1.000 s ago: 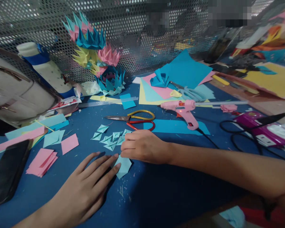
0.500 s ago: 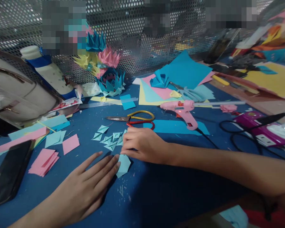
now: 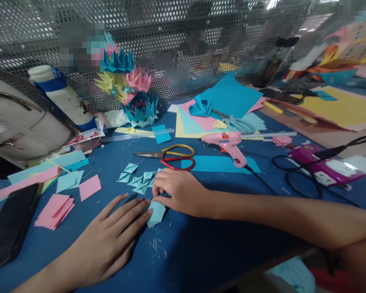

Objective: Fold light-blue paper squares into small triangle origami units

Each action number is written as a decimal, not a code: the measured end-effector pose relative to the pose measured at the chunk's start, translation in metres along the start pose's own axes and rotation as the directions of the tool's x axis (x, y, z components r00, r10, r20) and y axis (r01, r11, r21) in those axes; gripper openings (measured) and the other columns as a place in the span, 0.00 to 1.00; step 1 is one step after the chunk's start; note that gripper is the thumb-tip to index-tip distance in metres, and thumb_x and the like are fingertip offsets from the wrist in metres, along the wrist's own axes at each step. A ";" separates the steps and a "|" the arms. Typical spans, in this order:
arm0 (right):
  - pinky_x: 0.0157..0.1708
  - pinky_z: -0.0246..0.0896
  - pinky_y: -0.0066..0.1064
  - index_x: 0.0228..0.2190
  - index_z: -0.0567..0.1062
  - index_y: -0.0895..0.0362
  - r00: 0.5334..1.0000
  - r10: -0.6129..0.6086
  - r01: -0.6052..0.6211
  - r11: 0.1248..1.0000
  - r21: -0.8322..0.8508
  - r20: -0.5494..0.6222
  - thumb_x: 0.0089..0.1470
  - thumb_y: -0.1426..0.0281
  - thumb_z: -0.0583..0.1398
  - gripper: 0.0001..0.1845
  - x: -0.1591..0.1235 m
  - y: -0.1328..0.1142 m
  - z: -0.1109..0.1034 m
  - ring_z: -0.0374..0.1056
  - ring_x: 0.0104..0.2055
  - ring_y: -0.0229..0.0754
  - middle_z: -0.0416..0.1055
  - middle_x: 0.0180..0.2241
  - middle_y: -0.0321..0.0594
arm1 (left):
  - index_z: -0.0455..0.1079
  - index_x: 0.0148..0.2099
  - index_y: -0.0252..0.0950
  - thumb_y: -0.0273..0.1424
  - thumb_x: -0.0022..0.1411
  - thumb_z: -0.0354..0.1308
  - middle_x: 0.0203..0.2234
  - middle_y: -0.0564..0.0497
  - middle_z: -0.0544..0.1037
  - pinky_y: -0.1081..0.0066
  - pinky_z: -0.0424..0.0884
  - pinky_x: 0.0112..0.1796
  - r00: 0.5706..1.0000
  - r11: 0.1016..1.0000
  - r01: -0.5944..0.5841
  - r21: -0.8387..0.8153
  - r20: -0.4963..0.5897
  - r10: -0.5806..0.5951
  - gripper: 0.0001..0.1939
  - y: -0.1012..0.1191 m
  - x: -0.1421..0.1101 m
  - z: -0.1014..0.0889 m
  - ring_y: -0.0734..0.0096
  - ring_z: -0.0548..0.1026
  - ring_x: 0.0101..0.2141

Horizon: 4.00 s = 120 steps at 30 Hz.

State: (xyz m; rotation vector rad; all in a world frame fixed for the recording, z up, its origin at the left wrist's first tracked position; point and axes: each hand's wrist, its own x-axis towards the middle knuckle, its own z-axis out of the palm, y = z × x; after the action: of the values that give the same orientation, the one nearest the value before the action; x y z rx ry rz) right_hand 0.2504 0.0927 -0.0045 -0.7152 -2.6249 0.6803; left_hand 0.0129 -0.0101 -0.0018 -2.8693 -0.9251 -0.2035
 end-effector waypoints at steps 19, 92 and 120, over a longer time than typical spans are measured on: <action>0.35 0.53 0.28 0.29 0.73 0.57 0.999 -0.034 0.034 0.997 -0.064 0.007 0.58 0.72 0.63 0.06 -0.001 -0.003 -0.002 0.65 0.36 0.37 0.70 0.30 0.33 | 0.62 0.64 0.30 0.30 0.70 0.46 0.57 0.44 0.71 0.52 0.48 0.63 1.000 0.999 -0.007 -0.046 -0.021 0.006 0.23 0.000 0.001 -0.001 0.57 0.66 0.57; 0.37 0.57 0.27 0.32 0.73 0.57 0.955 -0.068 0.039 0.994 0.105 0.290 0.58 0.76 0.61 0.03 0.002 0.008 -0.027 0.66 0.40 0.39 0.70 0.33 0.35 | 0.49 0.71 0.36 0.48 0.72 0.46 0.60 0.41 0.66 0.45 0.51 0.62 0.989 0.984 0.124 -0.128 0.092 -0.113 0.34 0.018 0.021 0.002 0.51 0.63 0.59; 0.31 0.45 0.32 0.55 0.72 0.43 0.882 -0.317 0.404 0.889 -0.216 0.348 0.69 0.58 0.49 0.19 -0.026 0.033 -0.041 0.57 0.31 0.39 0.65 0.33 0.37 | 0.55 0.69 0.36 0.47 0.72 0.46 0.59 0.42 0.68 0.44 0.47 0.61 0.994 0.991 0.098 -0.096 0.063 -0.092 0.31 0.015 0.023 -0.001 0.52 0.64 0.58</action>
State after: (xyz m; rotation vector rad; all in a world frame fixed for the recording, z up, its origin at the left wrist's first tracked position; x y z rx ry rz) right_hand 0.3020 0.1183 0.0067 -0.1705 -3.0629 0.3234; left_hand 0.0405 -0.0094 0.0014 -2.9378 -1.0940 -0.1801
